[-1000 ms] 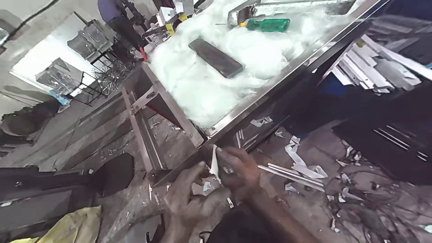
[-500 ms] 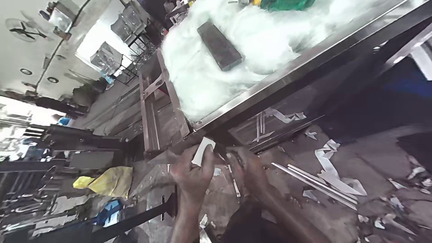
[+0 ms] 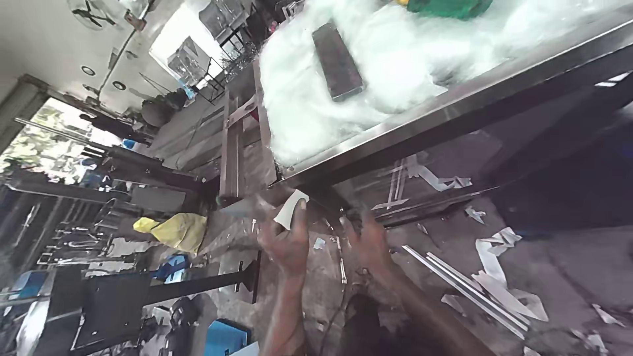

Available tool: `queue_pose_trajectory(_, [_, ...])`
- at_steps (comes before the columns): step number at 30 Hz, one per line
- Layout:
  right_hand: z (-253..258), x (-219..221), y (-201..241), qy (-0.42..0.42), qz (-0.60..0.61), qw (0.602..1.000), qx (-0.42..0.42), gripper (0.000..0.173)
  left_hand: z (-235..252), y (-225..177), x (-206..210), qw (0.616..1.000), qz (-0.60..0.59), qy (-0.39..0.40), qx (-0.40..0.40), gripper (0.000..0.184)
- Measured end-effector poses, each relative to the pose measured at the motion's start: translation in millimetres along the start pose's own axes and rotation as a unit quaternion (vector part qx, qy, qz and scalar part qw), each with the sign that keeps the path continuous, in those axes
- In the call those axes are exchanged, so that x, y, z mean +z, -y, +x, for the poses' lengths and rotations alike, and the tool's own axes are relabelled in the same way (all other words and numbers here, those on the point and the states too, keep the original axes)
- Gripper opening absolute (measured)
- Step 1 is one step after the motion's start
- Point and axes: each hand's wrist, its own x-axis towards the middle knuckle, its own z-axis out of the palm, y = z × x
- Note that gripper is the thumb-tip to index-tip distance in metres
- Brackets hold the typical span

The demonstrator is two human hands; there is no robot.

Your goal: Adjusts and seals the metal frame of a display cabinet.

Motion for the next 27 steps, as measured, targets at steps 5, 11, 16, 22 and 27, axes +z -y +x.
queue_pose_trajectory(5, [5, 3, -13, 0.06, 0.036, 0.997, -0.015, 0.039, -4, 6, 11, 0.999, -0.024, -0.042, 0.0, 0.016])
queue_pose_trajectory(11, [8, 3, -18, 0.069, 0.043, 0.995, -0.049, 0.034, 0, 3, 8, 0.999, 0.022, -0.022, 0.007, 0.017])
queue_pose_trajectory(16, [7, 7, -19, 0.058, 0.05, 0.997, -0.024, 0.033, 3, 5, 7, 0.999, 0.03, -0.019, 0.039, 0.018])
queue_pose_trajectory(22, [-41, -13, -28, 0.045, -0.001, 0.997, -0.057, 0.034, 4, 13, 5, 0.992, 0.096, -0.032, 0.078, 0.018])
queue_pose_trajectory(27, [-139, -117, 1, 0.095, 0.01, 0.995, 0.036, 0.04, 6, 12, 3, 0.995, 0.076, -0.009, 0.062, 0.02])
